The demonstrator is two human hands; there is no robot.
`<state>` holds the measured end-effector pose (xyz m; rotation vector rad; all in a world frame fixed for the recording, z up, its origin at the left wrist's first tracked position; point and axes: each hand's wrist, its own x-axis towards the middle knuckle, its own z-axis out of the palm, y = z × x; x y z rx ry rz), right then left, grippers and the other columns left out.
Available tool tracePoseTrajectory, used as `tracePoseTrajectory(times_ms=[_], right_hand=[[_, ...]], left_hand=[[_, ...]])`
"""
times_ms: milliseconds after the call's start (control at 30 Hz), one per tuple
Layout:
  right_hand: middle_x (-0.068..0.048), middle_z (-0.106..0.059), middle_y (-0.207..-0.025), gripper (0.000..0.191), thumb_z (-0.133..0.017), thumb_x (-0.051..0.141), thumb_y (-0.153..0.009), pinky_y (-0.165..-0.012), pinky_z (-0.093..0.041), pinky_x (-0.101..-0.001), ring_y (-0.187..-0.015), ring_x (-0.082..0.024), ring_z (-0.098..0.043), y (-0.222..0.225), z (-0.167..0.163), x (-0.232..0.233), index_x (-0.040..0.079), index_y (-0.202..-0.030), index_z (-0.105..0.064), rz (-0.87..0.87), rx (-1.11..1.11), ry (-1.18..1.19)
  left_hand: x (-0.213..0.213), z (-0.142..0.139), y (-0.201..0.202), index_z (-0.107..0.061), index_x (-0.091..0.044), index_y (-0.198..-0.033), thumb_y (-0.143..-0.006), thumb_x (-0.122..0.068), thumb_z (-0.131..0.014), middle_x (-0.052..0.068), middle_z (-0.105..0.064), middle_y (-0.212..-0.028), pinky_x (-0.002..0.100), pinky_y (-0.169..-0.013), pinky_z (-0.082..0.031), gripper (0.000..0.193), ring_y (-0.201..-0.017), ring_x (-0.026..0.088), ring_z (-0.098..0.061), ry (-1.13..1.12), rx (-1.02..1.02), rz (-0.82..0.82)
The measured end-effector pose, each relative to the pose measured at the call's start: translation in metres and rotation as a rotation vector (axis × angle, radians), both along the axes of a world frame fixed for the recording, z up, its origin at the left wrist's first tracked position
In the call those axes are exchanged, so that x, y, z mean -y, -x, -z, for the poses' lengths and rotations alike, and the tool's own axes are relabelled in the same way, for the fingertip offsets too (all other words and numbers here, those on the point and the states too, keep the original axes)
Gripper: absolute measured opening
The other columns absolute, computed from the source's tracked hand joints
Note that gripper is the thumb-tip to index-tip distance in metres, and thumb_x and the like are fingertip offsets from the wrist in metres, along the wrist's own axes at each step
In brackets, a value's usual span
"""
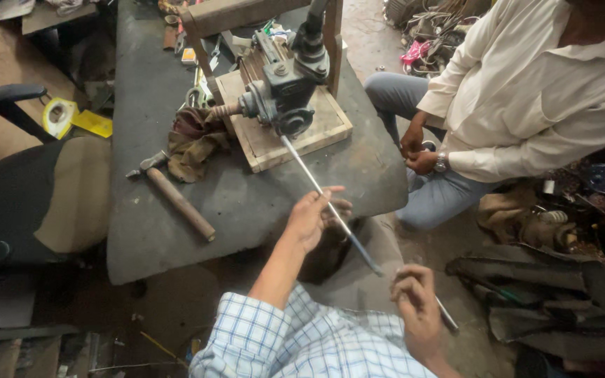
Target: The person uses a hammer and a screwdriver to adjust and tighten components of a small electromechanical device mounted on a wooden frame. They repeatedly strike the device with the hammer and manipulate a metal rod with the screwdriver while another person observes.
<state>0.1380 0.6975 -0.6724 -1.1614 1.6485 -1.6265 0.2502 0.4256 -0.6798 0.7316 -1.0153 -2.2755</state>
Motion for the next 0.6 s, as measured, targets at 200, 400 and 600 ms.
tracePoseTrajectory(times_ms=[200, 400, 600], right_hand=[[-0.016, -0.065, -0.111, 0.058, -0.052, 0.057, -0.087, -0.086, -0.049, -0.0423, -0.099, -0.029, -0.063, 0.012, 0.018, 0.021, 0.006, -0.114, -0.062, -0.07, 1.333, -0.275], [-0.013, -0.06, -0.114, 0.041, -0.057, 0.038, -0.096, -0.091, -0.053, -0.0498, -0.103, -0.027, -0.064, 0.015, -0.01, 0.065, 0.013, -0.128, -0.05, 0.017, 0.937, -0.14], [-0.009, -0.062, -0.112, 0.039, -0.064, 0.009, -0.09, -0.08, -0.063, -0.0444, -0.101, -0.025, -0.069, -0.005, -0.028, 0.045, 0.011, -0.125, -0.047, -0.036, 0.478, -0.163]], left_hand=[[0.003, -0.001, 0.002, -0.062, -0.006, -0.129, -0.109, -0.028, -0.05, 0.019, -0.074, -0.108, 0.034, -0.076, -0.057, 0.032, -0.095, 0.026, -0.074, -0.035, -0.099, -0.005], [-0.018, -0.009, -0.011, -0.054, -0.007, -0.136, -0.109, -0.029, -0.043, 0.021, -0.075, -0.111, 0.038, -0.079, -0.06, 0.037, -0.098, 0.029, -0.075, -0.02, -0.135, -0.048], [-0.012, -0.049, -0.03, -0.045, -0.01, -0.15, -0.108, -0.039, -0.039, 0.02, -0.074, -0.109, 0.042, -0.078, -0.063, 0.051, -0.091, 0.03, -0.076, 0.093, -0.097, 0.032]])
